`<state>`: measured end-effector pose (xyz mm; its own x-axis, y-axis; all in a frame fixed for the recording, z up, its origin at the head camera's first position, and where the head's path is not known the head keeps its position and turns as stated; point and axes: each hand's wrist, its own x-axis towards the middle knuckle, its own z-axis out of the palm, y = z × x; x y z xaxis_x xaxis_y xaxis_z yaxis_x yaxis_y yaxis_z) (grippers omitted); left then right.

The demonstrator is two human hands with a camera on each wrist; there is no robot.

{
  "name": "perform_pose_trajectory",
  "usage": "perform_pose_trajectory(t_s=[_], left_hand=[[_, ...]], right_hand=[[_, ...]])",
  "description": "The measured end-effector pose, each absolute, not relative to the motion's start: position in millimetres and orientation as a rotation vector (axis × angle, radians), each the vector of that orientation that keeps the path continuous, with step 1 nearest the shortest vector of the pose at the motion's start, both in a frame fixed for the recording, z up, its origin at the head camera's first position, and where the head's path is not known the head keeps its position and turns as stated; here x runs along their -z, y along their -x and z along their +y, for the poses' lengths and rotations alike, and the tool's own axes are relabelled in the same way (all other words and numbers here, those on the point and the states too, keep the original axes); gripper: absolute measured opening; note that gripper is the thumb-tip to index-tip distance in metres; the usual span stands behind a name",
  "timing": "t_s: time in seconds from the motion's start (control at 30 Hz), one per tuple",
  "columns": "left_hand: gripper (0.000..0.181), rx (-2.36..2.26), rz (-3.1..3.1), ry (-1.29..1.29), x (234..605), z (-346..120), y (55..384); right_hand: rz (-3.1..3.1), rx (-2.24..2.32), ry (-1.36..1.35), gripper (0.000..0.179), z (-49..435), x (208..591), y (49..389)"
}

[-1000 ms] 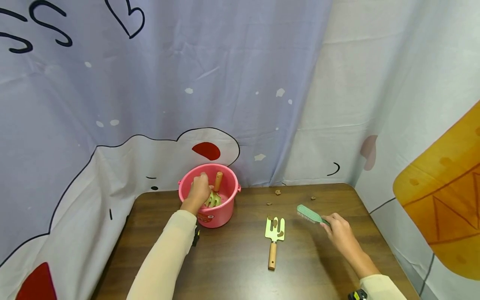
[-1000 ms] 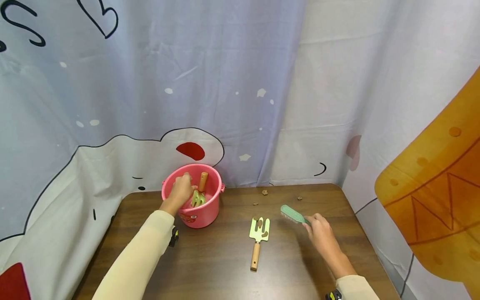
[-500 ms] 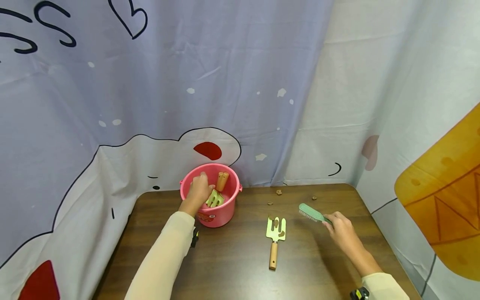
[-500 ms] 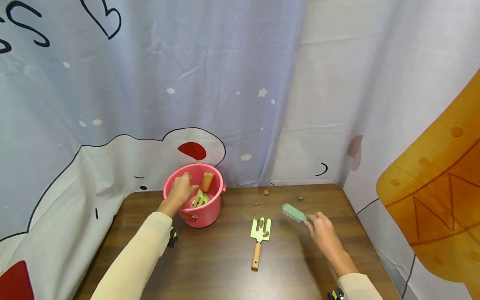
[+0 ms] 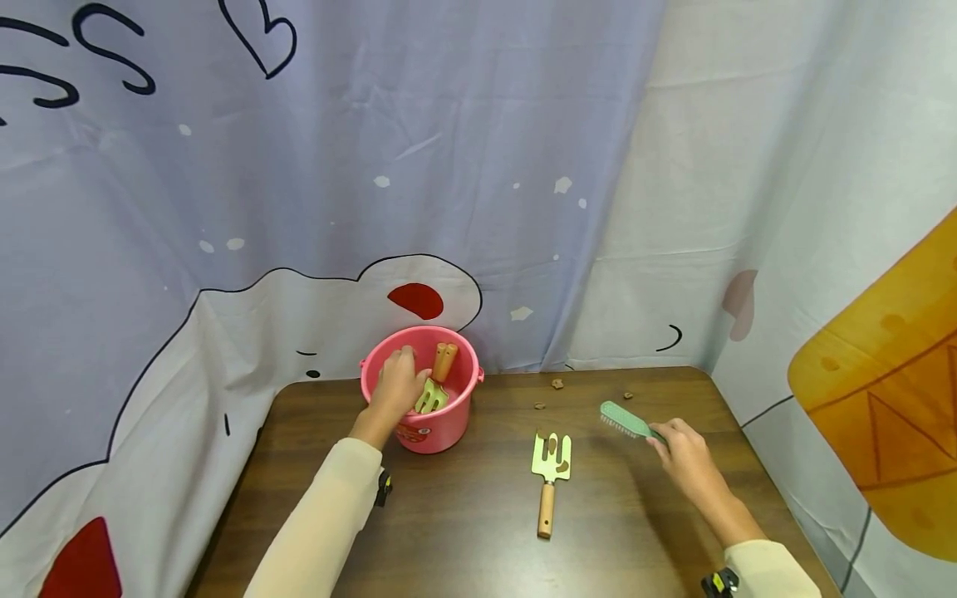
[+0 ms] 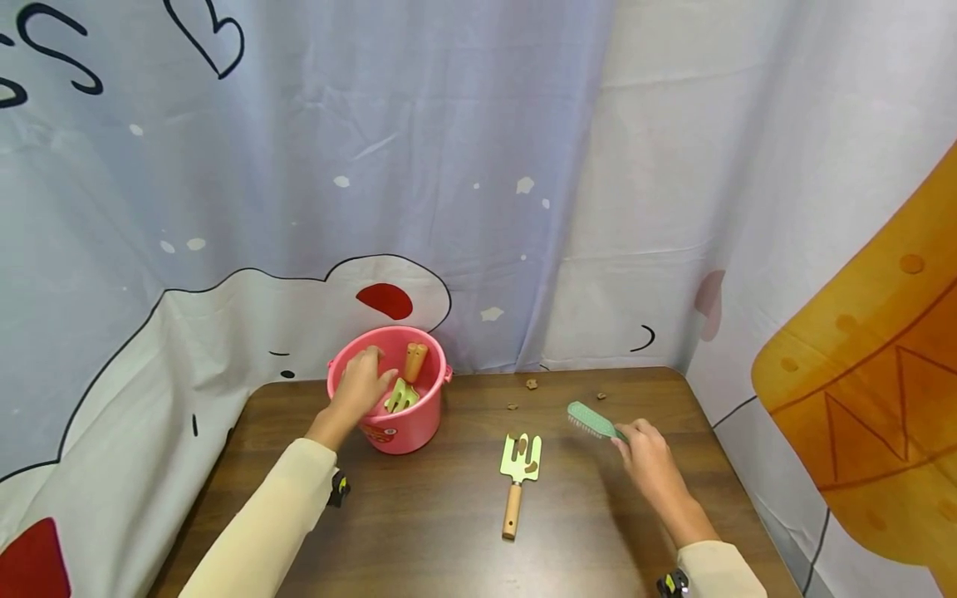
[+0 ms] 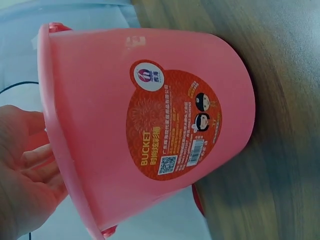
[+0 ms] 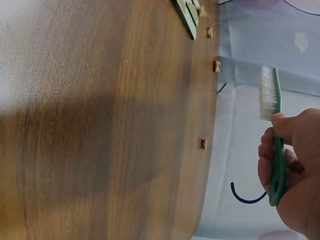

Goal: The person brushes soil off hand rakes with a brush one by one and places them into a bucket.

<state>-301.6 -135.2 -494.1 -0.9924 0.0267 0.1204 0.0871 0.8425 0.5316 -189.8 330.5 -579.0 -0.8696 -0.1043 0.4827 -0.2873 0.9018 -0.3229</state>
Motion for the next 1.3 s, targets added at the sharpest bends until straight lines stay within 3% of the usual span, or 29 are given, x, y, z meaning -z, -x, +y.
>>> perform_pose_trajectory(t_s=[0.63, 1.3], left_hand=[[0.054, 0.808, -2.711, 0.297, 481.7, -121.2, 264.6], [0.063, 0.829, -2.408, 0.597, 496.6, -79.5, 221.9]], right_hand=[[-2.527, -0.53, -0.32, 0.023, 330.7, 578.1, 189.7], [-2.552, -0.525, -0.335, 0.023, 330.3, 578.5, 189.6]])
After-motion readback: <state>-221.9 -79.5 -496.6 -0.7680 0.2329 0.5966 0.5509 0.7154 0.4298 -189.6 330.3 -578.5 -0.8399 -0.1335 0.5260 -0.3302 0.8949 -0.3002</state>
